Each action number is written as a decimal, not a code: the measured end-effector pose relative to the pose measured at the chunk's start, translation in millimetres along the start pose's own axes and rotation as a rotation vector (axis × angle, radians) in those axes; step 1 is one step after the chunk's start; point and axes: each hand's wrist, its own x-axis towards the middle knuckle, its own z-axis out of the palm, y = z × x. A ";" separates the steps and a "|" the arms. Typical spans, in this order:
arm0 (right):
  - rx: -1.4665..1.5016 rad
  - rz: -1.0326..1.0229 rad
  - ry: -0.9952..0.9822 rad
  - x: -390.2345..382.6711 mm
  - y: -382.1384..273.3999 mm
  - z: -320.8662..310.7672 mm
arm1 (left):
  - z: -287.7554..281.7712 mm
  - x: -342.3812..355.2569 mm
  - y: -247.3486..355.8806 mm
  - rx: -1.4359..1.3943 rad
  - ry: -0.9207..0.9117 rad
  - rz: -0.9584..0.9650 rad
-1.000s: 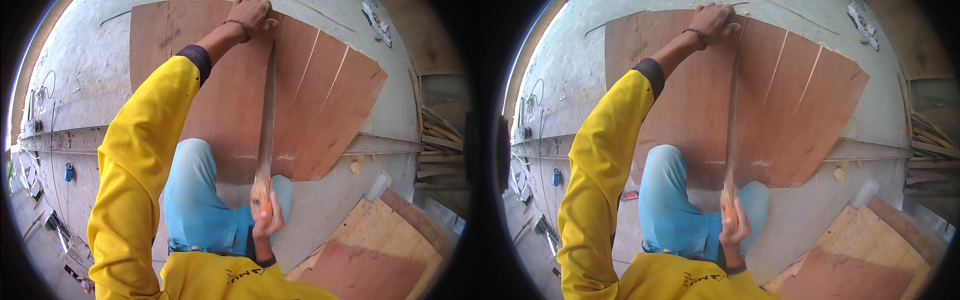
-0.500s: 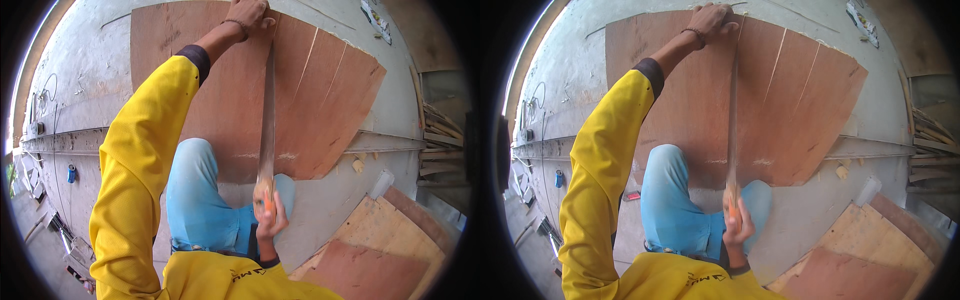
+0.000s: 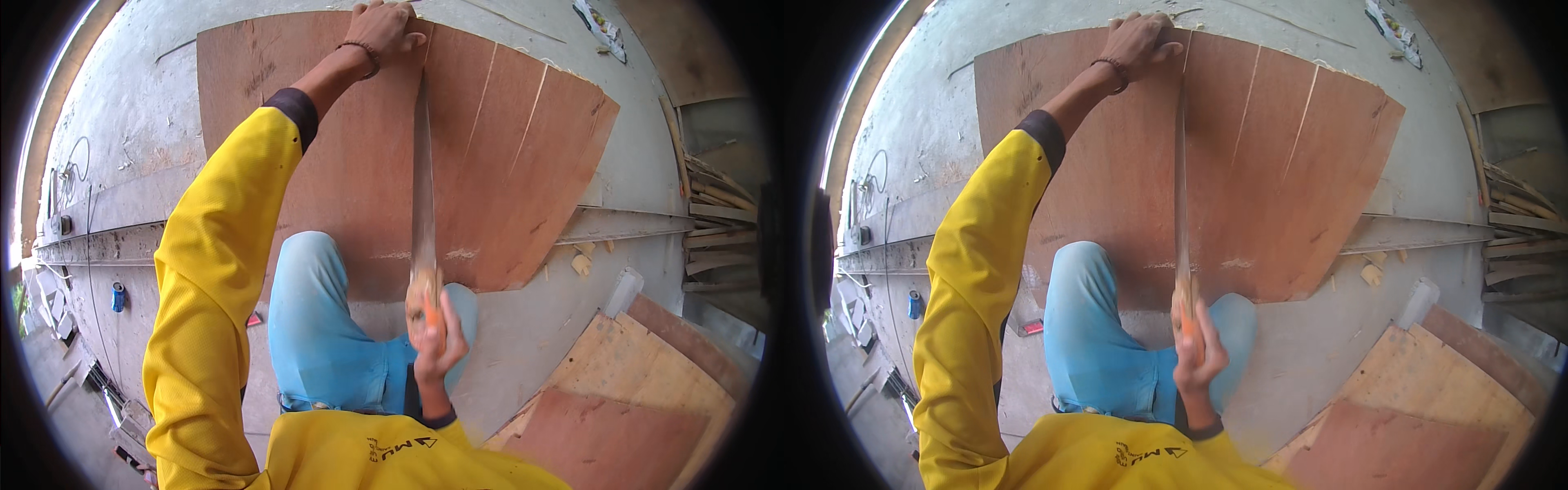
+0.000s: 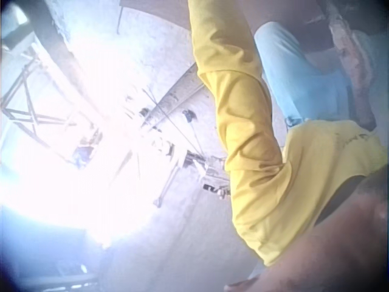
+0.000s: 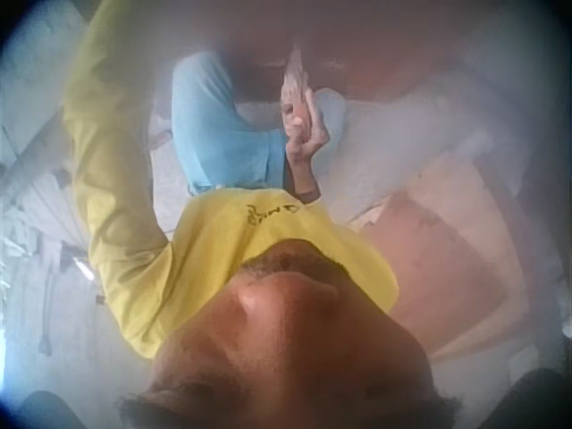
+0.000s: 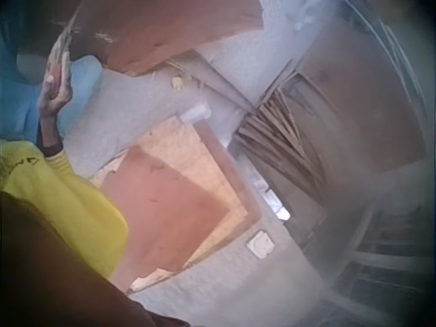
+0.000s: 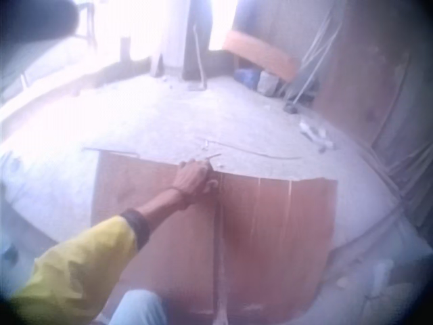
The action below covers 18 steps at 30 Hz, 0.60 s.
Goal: The person measures and marks a large sheet of plywood with a square and pencil, then uses a hand saw to cut along the marked lines. They reposition the sheet and repeat the measuring and cutting process to create straight cuts.
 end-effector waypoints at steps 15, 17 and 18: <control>0.059 -0.132 0.017 56.0 -6.9 27.5 | -31.5 -3.1 24.4 -0.051 -0.022 -0.019; 0.067 -0.113 -0.004 46.3 -29.8 14.5 | -42.4 -6.1 29.8 -0.068 -0.072 -0.039; 0.050 -0.130 0.009 42.6 -25.0 13.5 | -45.7 -5.0 31.1 -0.076 -0.090 -0.050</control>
